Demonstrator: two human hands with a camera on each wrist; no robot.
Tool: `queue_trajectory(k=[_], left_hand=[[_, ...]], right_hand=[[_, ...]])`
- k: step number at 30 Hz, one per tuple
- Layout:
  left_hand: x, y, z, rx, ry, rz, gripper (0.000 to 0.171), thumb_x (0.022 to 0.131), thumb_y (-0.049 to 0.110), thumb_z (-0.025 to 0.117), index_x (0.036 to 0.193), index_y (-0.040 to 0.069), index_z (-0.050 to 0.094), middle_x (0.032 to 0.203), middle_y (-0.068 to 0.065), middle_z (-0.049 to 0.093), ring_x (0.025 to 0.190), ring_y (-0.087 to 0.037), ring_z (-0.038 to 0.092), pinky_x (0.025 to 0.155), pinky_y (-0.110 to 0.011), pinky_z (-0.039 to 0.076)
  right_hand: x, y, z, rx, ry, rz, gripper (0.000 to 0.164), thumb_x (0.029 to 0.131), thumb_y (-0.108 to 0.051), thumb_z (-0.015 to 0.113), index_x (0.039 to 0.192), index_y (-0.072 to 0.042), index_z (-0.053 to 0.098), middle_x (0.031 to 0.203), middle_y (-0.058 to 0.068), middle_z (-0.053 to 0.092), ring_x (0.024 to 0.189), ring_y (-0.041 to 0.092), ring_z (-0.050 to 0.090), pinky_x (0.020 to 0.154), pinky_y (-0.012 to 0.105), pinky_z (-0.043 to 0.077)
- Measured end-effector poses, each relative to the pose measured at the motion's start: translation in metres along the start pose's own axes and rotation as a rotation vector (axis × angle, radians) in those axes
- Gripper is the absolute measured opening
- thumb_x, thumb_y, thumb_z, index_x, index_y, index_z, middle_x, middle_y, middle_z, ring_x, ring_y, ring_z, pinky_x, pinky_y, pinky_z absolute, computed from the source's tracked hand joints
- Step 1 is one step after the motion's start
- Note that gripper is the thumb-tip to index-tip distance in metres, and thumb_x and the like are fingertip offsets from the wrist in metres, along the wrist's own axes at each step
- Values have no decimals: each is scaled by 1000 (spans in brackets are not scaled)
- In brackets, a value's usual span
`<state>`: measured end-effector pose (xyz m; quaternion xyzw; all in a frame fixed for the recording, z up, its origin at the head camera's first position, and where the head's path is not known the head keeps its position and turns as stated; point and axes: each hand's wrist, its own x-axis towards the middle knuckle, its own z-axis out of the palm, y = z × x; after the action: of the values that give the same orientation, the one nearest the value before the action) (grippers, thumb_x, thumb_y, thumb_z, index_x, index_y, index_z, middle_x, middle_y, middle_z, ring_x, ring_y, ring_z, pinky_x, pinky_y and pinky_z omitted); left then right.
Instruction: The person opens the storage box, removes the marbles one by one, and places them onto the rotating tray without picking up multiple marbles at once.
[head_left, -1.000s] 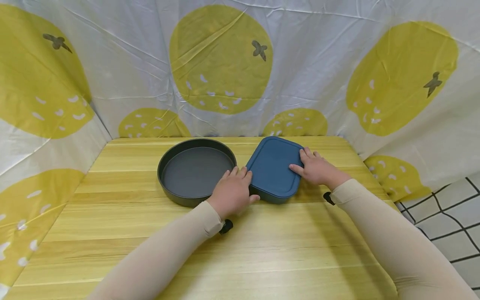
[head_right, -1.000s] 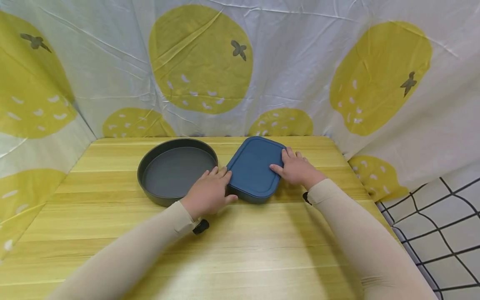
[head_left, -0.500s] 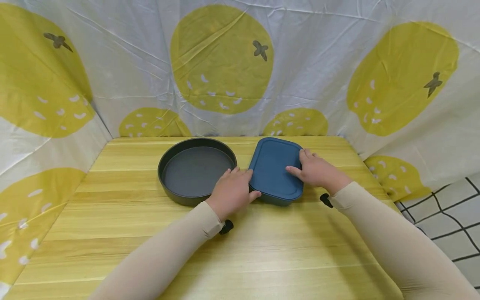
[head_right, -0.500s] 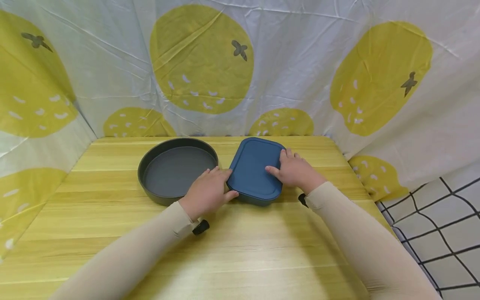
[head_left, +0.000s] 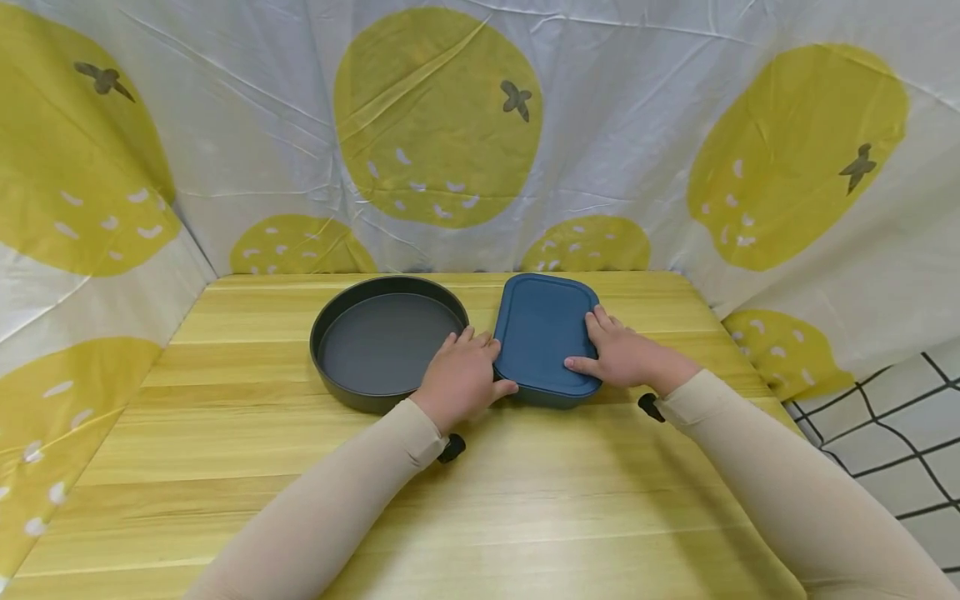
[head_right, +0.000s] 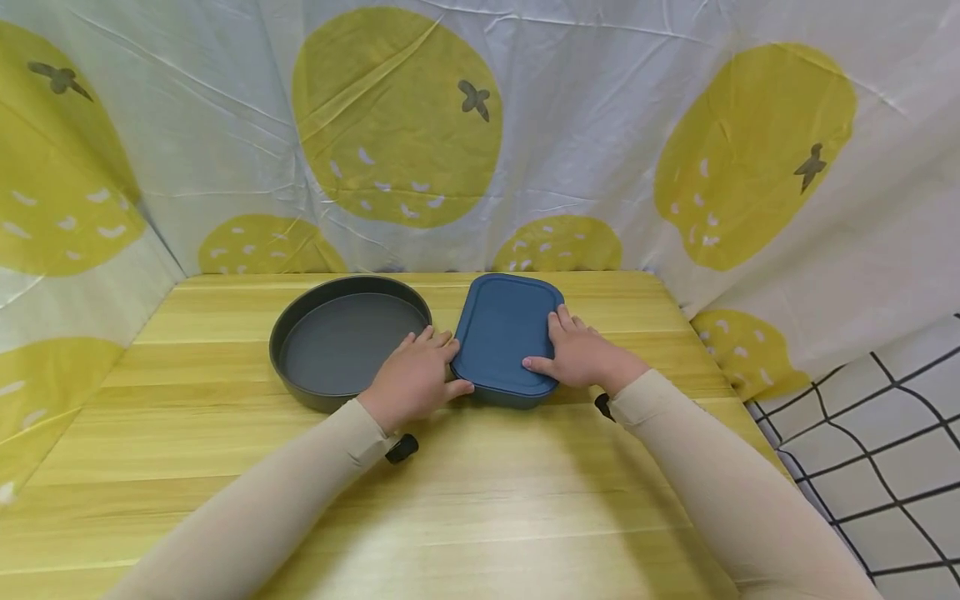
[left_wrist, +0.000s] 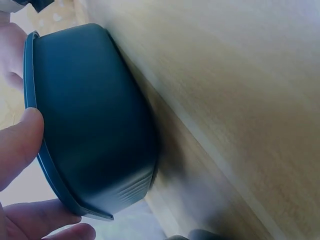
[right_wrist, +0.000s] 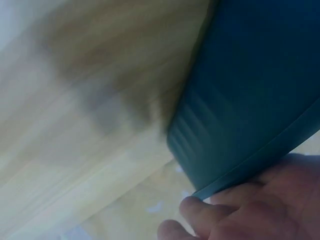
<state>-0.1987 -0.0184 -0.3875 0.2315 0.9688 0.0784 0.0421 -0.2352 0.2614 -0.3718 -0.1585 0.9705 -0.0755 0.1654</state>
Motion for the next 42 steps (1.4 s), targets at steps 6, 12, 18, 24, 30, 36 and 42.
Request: queue_trajectory(k=[6,12,18,24,30,36,42], left_hand=[[-1,0,1,-4,27,17,72,101,60,61,155,13,54,164,-9,48,159,-38,33,130,-55,25],[0,1,4,0,51,41,69,102,58,61,153,12,58,163,-9,50,158,-37,35,129,-53,27],[2,1,4,-69,44,16,73,100,57,66,157,12,52,165,-8,47,159,-36,32,130,-52,25],[5,0,3,-57,4,-11,80,99,60,66,160,13,46,166,-6,45,159,-34,34,131,-51,25],[6,5,6,-27,25,-5,78,99,61,64,157,11,52,163,-6,50,157,-35,37,130,-52,27],[5,8,10,-32,55,-5,77,99,62,63,155,10,54,161,-6,53,156,-35,40,129,-52,29],[5,7,12,-37,58,-12,77,99,63,63,156,12,53,161,-5,52,156,-35,39,129,-53,28]], right_hand=[[5,7,-6,23,-34,-35,107,105,-62,53,163,14,4,170,38,-6,157,61,3,125,70,17],[12,12,-14,51,-77,-48,107,105,-60,55,165,9,0,172,34,-11,158,58,-3,126,70,14],[10,6,-19,21,-54,-57,102,104,-56,60,167,5,8,174,30,-1,158,59,-1,125,73,14],[7,-5,-17,22,-103,-85,109,100,-63,62,166,6,10,173,33,-2,160,55,0,127,68,18],[12,-2,-17,30,-111,-84,112,97,-64,66,166,5,10,174,30,-3,161,51,1,127,66,20],[19,4,-19,48,-146,-72,116,94,-67,67,168,1,9,175,27,-7,161,50,-1,127,67,20],[22,5,-19,73,-157,-68,116,94,-66,69,168,-1,8,176,25,-8,162,49,-3,127,67,19]])
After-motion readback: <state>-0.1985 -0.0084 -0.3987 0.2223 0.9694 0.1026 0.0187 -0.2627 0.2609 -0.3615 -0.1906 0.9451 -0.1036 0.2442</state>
